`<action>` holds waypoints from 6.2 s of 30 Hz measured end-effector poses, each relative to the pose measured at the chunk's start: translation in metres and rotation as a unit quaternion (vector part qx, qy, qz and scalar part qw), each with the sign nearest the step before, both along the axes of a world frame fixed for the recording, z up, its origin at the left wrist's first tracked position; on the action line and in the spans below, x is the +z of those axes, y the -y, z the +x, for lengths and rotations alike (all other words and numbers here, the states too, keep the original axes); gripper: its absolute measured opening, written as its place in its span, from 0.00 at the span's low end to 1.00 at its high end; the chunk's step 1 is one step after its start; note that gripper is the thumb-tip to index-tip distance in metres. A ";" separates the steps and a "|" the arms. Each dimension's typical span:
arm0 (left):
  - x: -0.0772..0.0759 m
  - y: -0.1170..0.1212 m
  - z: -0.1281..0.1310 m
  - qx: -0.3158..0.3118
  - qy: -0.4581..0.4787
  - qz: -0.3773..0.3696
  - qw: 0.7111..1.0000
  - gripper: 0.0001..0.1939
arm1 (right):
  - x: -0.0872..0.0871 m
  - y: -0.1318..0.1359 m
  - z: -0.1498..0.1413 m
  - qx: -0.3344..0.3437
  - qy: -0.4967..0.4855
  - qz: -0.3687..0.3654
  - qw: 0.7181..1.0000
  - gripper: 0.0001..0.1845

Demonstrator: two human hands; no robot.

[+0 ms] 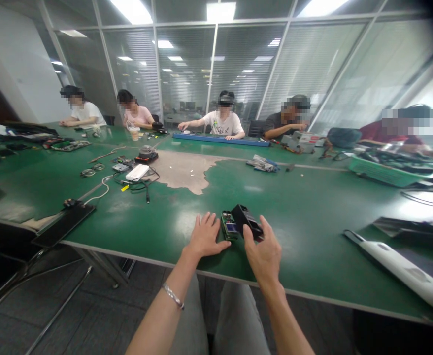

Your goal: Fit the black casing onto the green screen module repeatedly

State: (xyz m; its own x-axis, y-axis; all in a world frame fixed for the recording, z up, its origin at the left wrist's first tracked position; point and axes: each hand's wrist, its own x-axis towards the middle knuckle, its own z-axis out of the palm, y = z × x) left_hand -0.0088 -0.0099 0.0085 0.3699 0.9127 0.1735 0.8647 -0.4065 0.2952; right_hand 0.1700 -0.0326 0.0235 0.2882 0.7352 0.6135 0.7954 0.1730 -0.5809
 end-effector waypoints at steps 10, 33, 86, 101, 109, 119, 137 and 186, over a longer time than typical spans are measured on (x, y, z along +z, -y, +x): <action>-0.001 -0.001 -0.001 0.001 0.036 -0.023 0.999 0.55 | 0.013 -0.005 -0.042 0.007 0.076 -0.039 0.996 0.32; -0.001 0.000 0.000 -0.009 0.070 -0.008 0.997 0.52 | -0.032 0.010 -0.031 0.056 0.062 -0.061 0.995 0.37; -0.005 -0.006 0.005 -0.013 0.077 -0.019 0.997 0.57 | 0.009 0.000 -0.040 0.015 0.031 -0.038 0.999 0.34; -0.002 -0.006 0.004 -0.006 0.072 -0.025 0.997 0.59 | -0.022 0.002 0.032 -0.081 0.019 -0.064 0.994 0.37; -0.001 -0.005 0.005 -0.004 0.071 -0.020 0.997 0.59 | -0.030 0.000 0.036 -0.073 0.030 -0.079 0.994 0.38; 0.002 -0.004 0.005 -0.011 0.080 -0.016 0.997 0.59 | -0.045 -0.004 0.044 -0.043 0.038 -0.028 0.998 0.43; -0.002 -0.005 0.004 -0.011 0.079 -0.021 0.997 0.59 | -0.041 0.000 0.042 -0.042 0.037 -0.037 0.998 0.42; -0.002 -0.004 -0.001 -0.025 0.120 -0.018 0.992 0.59 | -0.019 0.009 -0.031 0.036 0.085 -0.118 0.989 0.37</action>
